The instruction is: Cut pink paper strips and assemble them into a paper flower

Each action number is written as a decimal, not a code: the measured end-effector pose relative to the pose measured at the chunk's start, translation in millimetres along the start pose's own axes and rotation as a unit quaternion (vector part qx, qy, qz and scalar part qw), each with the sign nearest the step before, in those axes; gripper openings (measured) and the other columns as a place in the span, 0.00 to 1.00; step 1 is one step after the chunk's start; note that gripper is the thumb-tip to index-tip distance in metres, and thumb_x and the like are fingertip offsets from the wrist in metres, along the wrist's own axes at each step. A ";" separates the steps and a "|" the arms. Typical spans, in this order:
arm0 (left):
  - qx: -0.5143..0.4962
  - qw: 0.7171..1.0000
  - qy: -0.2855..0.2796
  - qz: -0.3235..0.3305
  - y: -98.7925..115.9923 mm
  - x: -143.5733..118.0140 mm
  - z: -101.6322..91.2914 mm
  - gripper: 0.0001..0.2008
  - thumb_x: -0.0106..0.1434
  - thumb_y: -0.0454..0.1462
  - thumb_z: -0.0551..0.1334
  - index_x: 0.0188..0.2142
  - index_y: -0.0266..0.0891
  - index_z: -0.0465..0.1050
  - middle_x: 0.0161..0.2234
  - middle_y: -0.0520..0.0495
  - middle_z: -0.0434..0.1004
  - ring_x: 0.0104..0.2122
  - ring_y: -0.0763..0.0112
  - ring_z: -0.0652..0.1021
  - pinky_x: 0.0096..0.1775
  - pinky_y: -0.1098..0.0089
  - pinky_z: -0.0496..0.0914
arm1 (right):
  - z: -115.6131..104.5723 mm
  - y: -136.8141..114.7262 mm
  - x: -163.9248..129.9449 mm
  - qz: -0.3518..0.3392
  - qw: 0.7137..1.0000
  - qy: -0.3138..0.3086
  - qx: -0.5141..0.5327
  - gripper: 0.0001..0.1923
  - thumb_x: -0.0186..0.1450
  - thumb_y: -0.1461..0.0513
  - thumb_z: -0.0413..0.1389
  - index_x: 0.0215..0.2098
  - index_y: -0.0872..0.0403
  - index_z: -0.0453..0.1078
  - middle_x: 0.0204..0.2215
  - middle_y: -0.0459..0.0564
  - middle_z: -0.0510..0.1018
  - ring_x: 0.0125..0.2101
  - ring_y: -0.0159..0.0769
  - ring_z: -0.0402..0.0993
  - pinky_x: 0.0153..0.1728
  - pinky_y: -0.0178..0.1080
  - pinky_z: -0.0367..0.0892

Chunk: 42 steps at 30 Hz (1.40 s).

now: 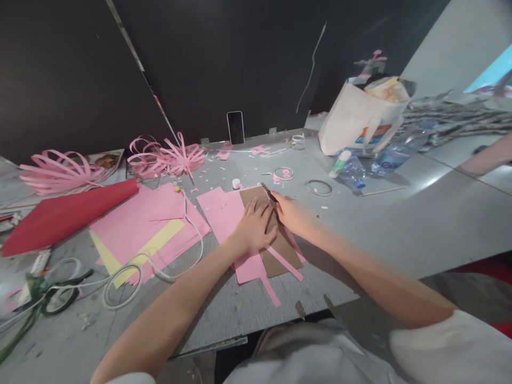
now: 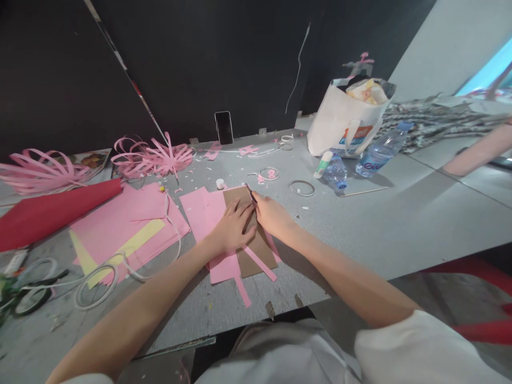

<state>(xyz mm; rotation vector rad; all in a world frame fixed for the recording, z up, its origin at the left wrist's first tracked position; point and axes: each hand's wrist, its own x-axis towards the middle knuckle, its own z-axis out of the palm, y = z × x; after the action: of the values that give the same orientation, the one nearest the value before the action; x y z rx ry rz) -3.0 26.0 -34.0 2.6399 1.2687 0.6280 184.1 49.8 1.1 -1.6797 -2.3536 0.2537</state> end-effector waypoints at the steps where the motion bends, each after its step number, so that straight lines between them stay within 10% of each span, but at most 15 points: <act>1: 0.000 1.000 0.001 0.002 0.1 0.2 0.0 0.33 0.72 0.47 0.57 0.70 0.31 0.64 0.70 0.31 0.67 0.74 0.33 0.58 0.72 0.36 0.55 | -0.3 0.0 0.3 -0.002 1.000 -0.004 0.003 0.27 0.77 0.65 0.43 0.73 0.54 0.60 0.44 0.60 0.85 0.39 0.47 0.82 0.35 0.40 0.65; 42: 0.029 1.000 -0.006 -0.006 -3.7 5.5 -0.6 0.35 0.69 0.51 0.57 0.67 0.29 0.67 0.70 0.27 0.66 0.72 0.39 0.63 0.73 0.42 0.56 | -17.3 -12.4 -4.6 0.035 0.998 -0.046 -0.001 0.27 0.73 0.67 0.48 0.69 0.55 0.65 0.36 0.59 0.85 0.31 0.44 0.79 0.28 0.39 0.53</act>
<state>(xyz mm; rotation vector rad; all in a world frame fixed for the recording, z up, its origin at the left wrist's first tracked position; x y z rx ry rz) -2.8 32.6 -32.9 2.6751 1.3180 0.5817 179.3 41.5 20.7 -1.7903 -2.3624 0.3487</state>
